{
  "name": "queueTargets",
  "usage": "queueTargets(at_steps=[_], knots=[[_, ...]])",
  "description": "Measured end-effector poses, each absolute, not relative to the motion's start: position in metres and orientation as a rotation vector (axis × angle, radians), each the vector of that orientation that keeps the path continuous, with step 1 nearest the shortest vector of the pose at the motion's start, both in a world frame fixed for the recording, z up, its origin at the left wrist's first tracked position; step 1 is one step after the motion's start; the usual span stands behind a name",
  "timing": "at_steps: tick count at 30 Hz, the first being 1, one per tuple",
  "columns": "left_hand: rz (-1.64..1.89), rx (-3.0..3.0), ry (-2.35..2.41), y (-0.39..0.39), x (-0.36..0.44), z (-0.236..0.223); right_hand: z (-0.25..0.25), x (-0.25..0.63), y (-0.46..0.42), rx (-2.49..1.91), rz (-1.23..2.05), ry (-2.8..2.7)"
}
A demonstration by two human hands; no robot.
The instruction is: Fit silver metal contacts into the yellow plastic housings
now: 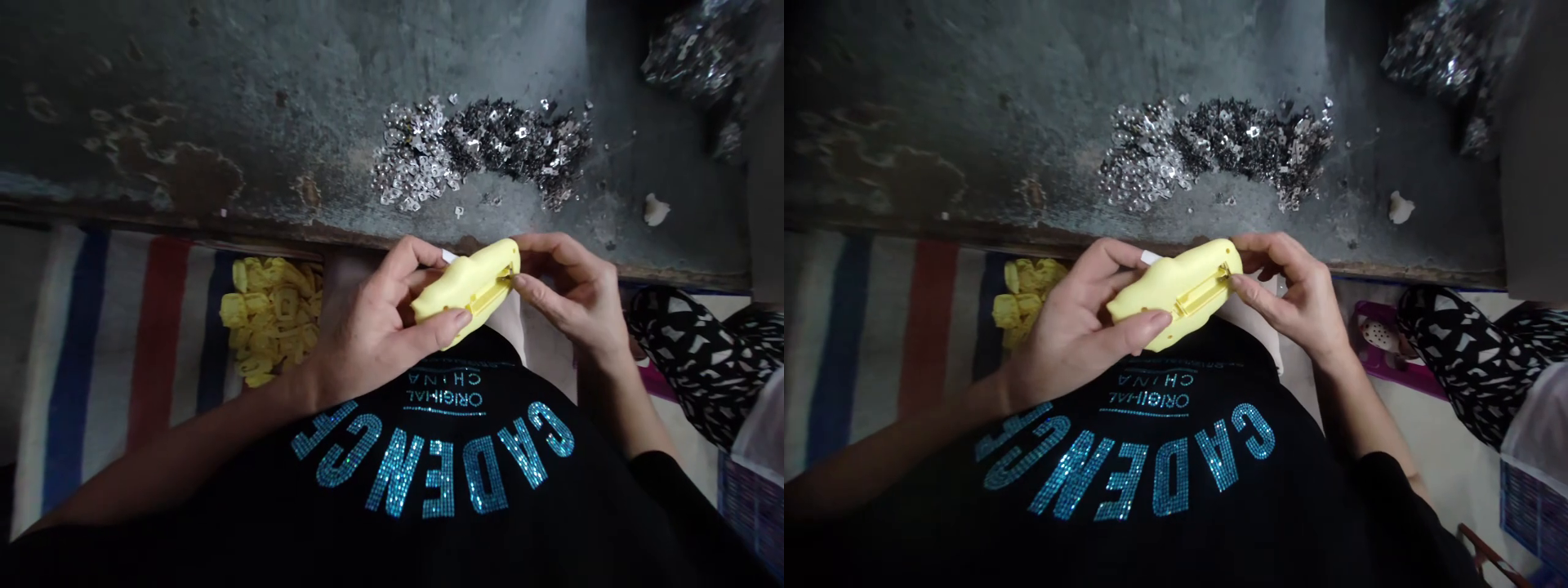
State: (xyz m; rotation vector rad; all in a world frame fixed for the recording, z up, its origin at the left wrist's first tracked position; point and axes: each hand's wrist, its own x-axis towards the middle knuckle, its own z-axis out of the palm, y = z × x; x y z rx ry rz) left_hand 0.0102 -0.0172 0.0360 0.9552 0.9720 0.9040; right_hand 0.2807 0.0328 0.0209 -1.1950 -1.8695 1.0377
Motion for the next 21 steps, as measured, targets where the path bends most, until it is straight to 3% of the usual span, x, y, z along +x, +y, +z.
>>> queueTargets(at_steps=[6, 16, 21], knots=[[0.804, 1.143, 0.896, -0.016, -0.001, 0.031, 0.012, 0.277, 0.033, -1.117, 1.093, -1.789], [0.668, 1.654, 0.663, 0.004, 0.006, 0.022, -0.017, 0.271, 0.016, -0.912, 0.462, -1.812], [0.766, 1.72, 0.61, 0.002, 0.011, 0.02, -0.02, 0.277, 0.016, -0.884, 0.393, -1.83]])
